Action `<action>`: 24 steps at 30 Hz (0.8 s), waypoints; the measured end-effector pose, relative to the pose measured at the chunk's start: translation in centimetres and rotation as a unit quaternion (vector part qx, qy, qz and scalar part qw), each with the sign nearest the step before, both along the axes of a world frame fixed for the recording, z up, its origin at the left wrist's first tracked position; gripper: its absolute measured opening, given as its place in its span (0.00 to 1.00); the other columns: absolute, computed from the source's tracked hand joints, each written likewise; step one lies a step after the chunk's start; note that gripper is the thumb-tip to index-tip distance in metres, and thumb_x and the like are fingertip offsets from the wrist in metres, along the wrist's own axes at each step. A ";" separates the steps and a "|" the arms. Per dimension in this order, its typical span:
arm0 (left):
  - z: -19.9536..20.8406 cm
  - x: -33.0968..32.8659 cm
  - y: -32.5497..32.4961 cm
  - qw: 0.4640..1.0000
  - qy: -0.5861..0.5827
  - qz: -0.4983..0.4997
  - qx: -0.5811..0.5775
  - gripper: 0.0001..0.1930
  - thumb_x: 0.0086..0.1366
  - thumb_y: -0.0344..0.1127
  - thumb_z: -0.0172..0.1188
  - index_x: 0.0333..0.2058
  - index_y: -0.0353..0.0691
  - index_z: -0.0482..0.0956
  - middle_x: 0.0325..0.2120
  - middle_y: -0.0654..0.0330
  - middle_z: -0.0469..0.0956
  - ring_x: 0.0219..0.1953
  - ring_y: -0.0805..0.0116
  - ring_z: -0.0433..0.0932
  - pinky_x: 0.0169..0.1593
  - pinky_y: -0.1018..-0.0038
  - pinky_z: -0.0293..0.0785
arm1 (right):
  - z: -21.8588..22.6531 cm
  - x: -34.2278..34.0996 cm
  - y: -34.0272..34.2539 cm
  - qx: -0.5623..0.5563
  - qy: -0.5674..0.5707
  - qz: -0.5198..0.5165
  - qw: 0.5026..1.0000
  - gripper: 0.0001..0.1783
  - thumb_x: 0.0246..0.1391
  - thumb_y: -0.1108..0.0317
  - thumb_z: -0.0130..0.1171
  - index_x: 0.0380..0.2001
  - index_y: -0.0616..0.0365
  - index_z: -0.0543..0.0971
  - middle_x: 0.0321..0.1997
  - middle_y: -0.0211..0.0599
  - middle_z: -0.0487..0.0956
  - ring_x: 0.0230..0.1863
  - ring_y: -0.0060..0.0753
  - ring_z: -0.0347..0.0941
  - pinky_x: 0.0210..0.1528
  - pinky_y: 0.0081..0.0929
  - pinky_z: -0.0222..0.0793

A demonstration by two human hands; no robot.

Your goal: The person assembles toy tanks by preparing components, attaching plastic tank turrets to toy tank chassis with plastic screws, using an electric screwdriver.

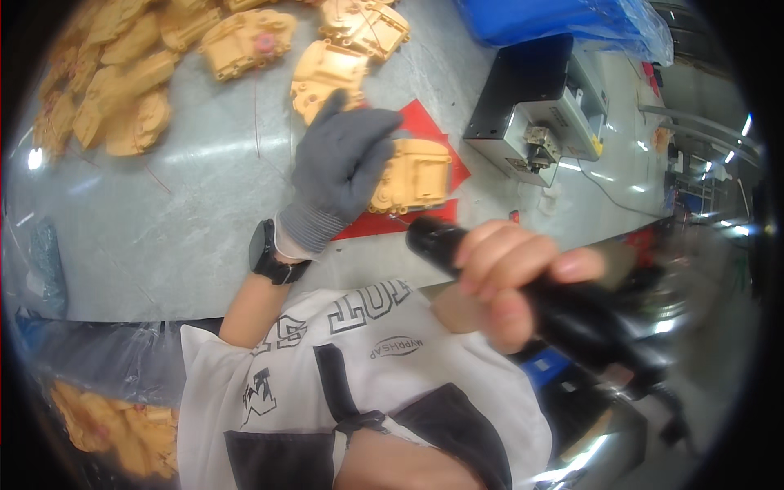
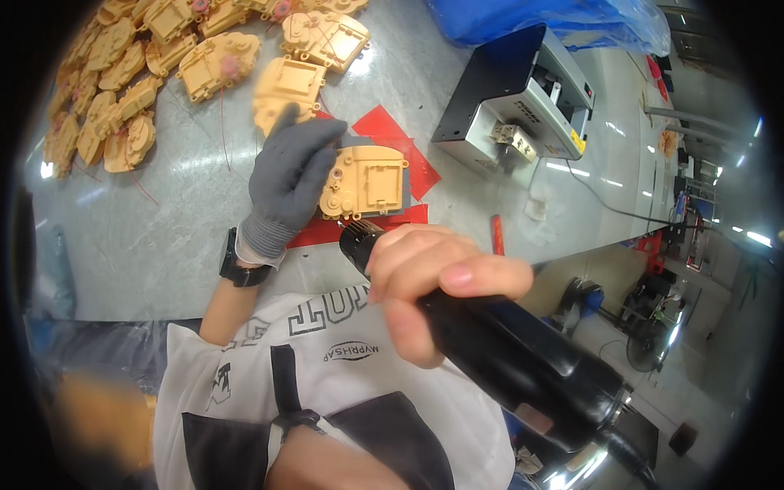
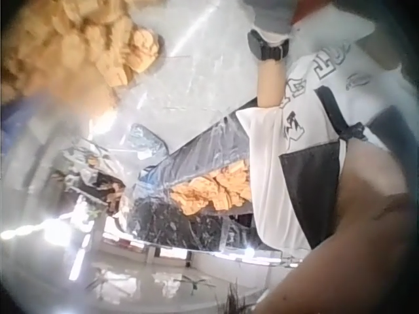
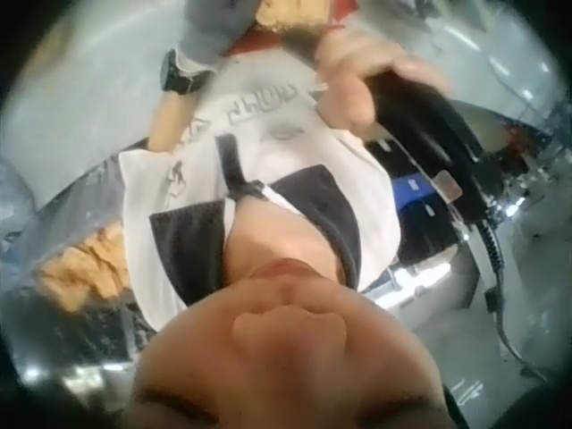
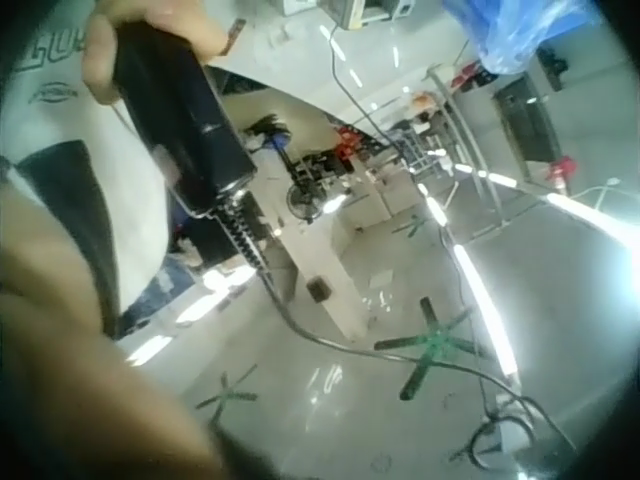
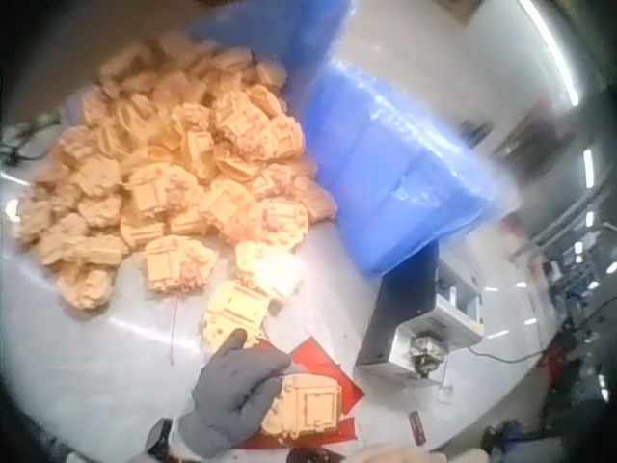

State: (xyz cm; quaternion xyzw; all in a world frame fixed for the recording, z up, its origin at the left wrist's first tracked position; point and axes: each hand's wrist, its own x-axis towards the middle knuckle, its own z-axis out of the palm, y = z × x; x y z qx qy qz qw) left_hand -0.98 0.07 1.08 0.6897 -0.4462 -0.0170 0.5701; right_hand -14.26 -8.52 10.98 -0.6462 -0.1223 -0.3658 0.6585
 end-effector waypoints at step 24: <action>-0.2 0.7 0.4 0.999 0.030 -0.009 -0.018 0.10 0.56 0.29 0.51 0.38 0.38 0.75 0.28 0.57 0.76 0.34 0.60 0.75 0.55 0.60 0.60 | -2.8 1.9 1.2 -0.016 0.043 -0.013 0.999 0.28 0.38 0.84 0.56 0.44 0.61 0.58 0.19 0.39 0.70 0.17 0.32 0.68 0.21 0.29 0.65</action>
